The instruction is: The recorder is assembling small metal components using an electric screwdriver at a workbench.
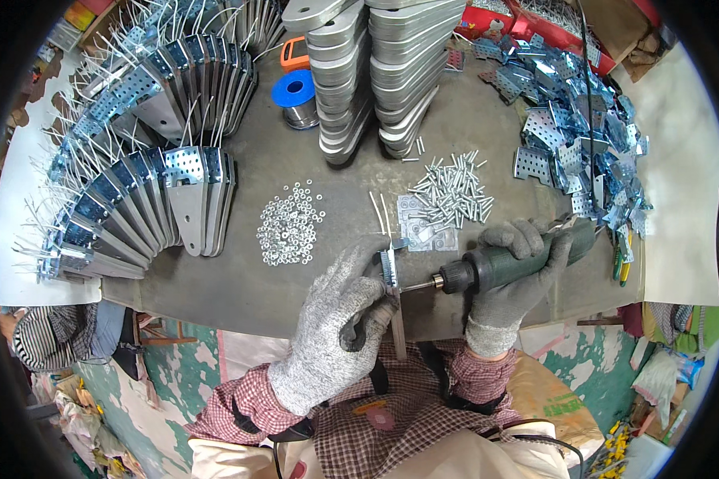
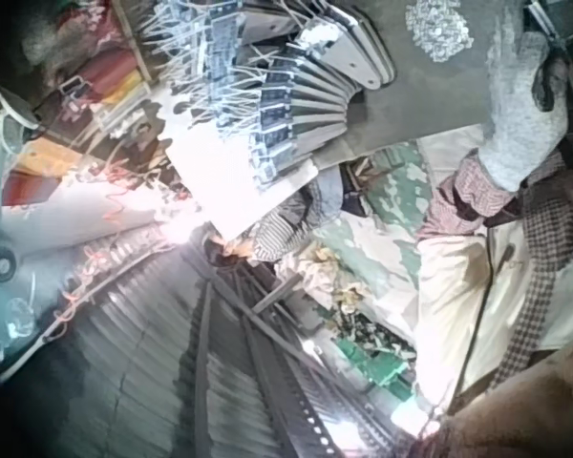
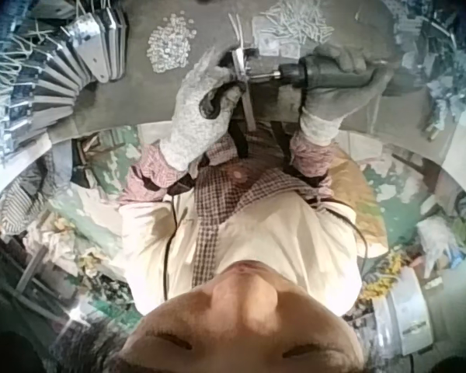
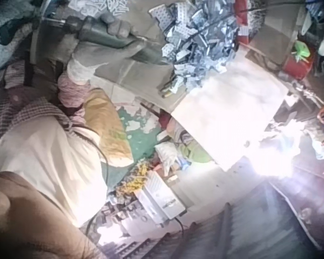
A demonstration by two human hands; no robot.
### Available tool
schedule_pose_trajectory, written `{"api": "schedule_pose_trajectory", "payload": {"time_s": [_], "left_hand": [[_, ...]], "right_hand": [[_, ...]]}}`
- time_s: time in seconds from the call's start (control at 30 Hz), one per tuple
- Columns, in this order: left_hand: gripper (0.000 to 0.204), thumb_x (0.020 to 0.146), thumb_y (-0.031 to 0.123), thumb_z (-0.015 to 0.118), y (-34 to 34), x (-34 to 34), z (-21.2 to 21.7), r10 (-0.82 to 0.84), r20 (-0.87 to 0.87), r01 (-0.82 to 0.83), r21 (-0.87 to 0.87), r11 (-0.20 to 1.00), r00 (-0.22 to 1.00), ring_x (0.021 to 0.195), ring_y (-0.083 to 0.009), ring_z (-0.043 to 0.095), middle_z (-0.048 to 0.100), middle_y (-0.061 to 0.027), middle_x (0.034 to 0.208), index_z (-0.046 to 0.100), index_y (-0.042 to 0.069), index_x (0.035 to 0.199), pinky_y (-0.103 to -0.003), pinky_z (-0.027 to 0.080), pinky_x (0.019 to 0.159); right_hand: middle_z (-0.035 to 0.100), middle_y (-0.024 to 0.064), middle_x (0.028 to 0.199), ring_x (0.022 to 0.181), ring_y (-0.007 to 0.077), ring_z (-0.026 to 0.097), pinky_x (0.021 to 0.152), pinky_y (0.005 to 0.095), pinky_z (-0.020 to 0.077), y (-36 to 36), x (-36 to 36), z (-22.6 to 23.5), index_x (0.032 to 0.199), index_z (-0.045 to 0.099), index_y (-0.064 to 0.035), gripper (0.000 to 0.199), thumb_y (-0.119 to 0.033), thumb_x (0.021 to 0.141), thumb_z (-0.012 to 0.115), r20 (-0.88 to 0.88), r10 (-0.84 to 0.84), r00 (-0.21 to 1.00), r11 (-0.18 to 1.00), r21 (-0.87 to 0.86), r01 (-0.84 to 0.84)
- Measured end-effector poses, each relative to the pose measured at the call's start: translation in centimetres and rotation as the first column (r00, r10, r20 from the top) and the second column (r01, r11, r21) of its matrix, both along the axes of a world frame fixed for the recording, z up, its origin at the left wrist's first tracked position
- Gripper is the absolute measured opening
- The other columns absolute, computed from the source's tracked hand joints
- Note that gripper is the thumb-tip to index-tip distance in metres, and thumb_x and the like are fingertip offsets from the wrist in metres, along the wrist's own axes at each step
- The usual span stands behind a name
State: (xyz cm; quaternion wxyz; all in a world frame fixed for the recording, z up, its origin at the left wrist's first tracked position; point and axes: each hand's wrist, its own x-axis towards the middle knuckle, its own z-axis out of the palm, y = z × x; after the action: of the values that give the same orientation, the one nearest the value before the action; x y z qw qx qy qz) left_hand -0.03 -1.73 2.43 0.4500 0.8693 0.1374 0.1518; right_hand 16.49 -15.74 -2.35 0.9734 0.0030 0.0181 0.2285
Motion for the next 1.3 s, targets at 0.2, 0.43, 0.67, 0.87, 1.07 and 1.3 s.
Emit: {"api": "schedule_pose_trajectory", "payload": {"time_s": [0.2,0.43,0.67,0.87,1.07,1.3], "left_hand": [[0.019,0.090,0.006,0.068,-0.4,-0.1,-1.8,0.013,0.140,-0.007,-0.045,0.999,0.990,0.124,-0.0423,0.057,0.054,-0.0256,0.141,0.061,-0.001,0.107,-0.048,0.047,0.102],[0.022,0.092,0.008,0.069,0.4,-0.8,-1.8,0.118,0.101,-0.126,0.075,0.989,0.988,0.130,-0.0379,0.055,0.057,-0.0235,0.133,0.058,0.001,0.110,-0.045,0.043,0.109],[0.027,0.097,0.019,0.064,0.3,-2.3,-2.4,0.090,-0.161,-0.084,0.046,0.995,0.983,0.093,-0.0289,0.060,0.060,-0.0160,0.102,0.054,0.003,0.117,-0.042,0.050,0.084],[0.027,0.099,0.021,0.062,-0.1,-2.3,-2.5,0.085,-0.147,-0.078,0.053,0.996,0.986,0.089,-0.0309,0.060,0.060,-0.0179,0.097,0.053,0.003,0.117,-0.042,0.051,0.082],[0.032,0.086,0.010,0.069,1.7,-2.9,-3.5,-0.164,0.010,0.164,-0.039,0.986,0.986,0.099,-0.0420,0.064,0.062,-0.0217,0.109,0.059,0.000,0.114,-0.047,0.053,0.086],[0.045,0.071,-0.011,0.066,1.5,-1.7,-2.9,-0.302,0.267,0.244,0.229,0.942,0.915,0.132,-0.0439,0.055,0.054,-0.0213,0.142,0.063,0.005,0.112,-0.050,0.051,0.106]], "right_hand": [[0.050,-0.0039,0.077,0.070,0.0106,0.050,0.080,0.0346,0.0487,0.1,0.0,-0.1,0.102,0.061,-0.0131,0.030,-0.043,0.102,0.061,-0.048,0.004,0.999,1.000,0.002,-0.004],[0.051,-0.0018,0.078,0.073,0.0123,0.053,0.085,0.0397,0.0523,0.4,0.1,0.1,0.120,0.055,-0.0106,0.037,-0.043,0.103,0.059,0.092,-0.172,0.981,0.905,-0.379,0.195],[0.053,-0.0013,0.081,0.077,0.0138,0.057,0.085,0.0400,0.0526,0.9,-0.5,0.4,0.124,0.052,-0.0105,0.038,-0.041,0.103,0.059,0.148,-0.194,0.970,0.784,-0.570,0.244],[0.053,-0.0007,0.082,0.078,0.0141,0.056,0.086,0.0405,0.0519,0.7,-0.7,0.5,0.125,0.051,-0.0109,0.040,-0.042,0.102,0.060,0.136,-0.183,0.974,0.774,-0.591,0.228],[0.053,-0.0012,0.081,0.078,0.0153,0.056,0.087,0.0409,0.0517,0.7,-0.4,0.8,0.124,0.052,-0.0140,0.042,-0.049,0.102,0.056,0.160,-0.213,0.964,0.865,-0.427,0.262],[0.053,-0.0025,0.089,0.085,0.0133,0.057,0.087,0.0367,0.0508,0.5,0.3,0.5,0.128,0.054,-0.0152,0.039,-0.043,0.101,0.062,0.088,-0.096,0.991,0.963,-0.242,0.115]]}}
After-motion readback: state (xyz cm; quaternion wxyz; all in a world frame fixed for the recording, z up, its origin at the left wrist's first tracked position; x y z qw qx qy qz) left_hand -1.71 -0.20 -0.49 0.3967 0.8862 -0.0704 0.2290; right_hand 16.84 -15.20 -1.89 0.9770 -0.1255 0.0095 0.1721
